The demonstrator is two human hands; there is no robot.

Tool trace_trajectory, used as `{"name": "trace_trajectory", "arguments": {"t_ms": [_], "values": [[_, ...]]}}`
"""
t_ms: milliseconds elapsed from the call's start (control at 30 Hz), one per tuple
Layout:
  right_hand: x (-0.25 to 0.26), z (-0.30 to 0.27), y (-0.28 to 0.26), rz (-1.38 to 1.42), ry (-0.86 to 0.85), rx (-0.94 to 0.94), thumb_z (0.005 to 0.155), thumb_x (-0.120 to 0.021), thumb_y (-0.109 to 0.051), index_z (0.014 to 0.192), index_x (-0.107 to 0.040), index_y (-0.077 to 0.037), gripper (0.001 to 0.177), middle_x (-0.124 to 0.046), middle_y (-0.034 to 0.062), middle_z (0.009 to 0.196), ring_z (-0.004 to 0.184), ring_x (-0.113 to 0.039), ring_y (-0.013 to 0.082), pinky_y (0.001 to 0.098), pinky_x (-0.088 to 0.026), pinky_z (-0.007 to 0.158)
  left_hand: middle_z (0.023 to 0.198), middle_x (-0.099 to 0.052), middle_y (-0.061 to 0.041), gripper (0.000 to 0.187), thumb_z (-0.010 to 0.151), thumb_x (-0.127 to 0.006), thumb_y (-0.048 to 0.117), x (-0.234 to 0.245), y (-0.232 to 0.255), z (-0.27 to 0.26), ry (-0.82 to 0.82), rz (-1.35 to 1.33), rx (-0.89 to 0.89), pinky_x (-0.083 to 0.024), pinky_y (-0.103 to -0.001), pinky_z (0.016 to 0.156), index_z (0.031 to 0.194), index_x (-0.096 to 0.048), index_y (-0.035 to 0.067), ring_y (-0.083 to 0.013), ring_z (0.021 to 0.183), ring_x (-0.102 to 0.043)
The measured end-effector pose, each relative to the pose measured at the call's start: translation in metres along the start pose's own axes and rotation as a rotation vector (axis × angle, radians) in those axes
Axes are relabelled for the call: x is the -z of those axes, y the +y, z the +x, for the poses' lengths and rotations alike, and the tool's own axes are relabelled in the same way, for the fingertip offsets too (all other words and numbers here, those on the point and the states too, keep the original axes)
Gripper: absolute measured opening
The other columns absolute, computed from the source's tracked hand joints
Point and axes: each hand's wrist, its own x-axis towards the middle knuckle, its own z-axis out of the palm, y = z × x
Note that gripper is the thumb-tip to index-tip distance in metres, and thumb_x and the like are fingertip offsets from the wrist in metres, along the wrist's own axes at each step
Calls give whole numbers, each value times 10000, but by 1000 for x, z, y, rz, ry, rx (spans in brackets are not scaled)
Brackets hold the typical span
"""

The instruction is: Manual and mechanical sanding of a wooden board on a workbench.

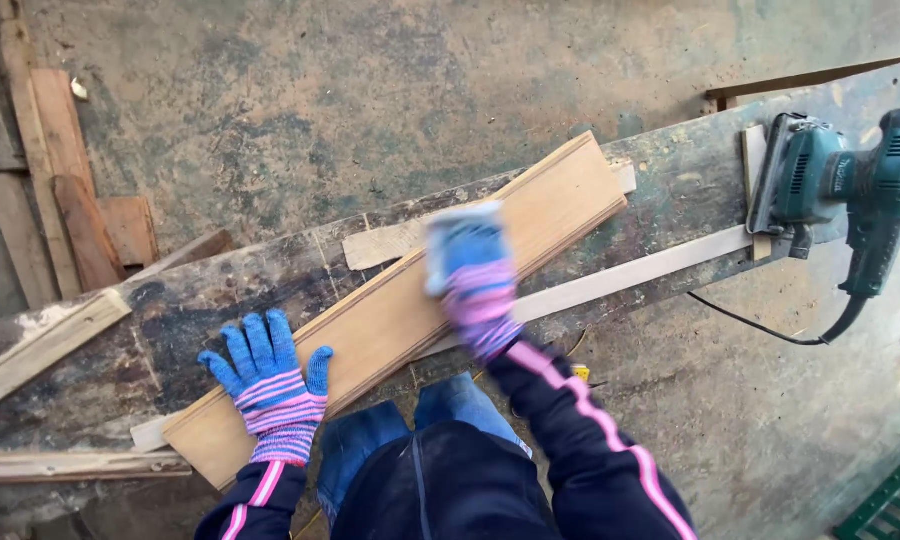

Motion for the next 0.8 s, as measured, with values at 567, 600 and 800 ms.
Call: {"name": "trace_trajectory", "arguments": {"t_ms": [567,600,800], "values": [[192,17,53,-466,221,-475,862,-744,-102,1076,-762,-142,219,-755,86,1050,938,-699,197,316,-571,804,1660,-273,-262,915,934,-610,607,-18,-11,6,104,-75,-107,-64,-744,1223,1601,-377,24,-481,1553,-172],[154,-7,22,-464,222,-464,862,-744,-102,1076,-762,-142,219,-755,86,1050,938,-699,197,316,-571,804,1660,-273,-262,915,934,-610,607,-19,-9,3,115,-77,-111,-64,-744,1223,1601,-377,24,-481,1553,-172],[-6,-126,-80,-1227,-563,531,704,-745,-201,1031,-753,-138,333,-720,123,1155,1187,-624,371,612,-399,1070,1485,-560,-141,703,965,-701,527,-3,38,-48,96,-476,-91,-416,-538,1200,1499,-526,104,-355,1390,-529]]}}
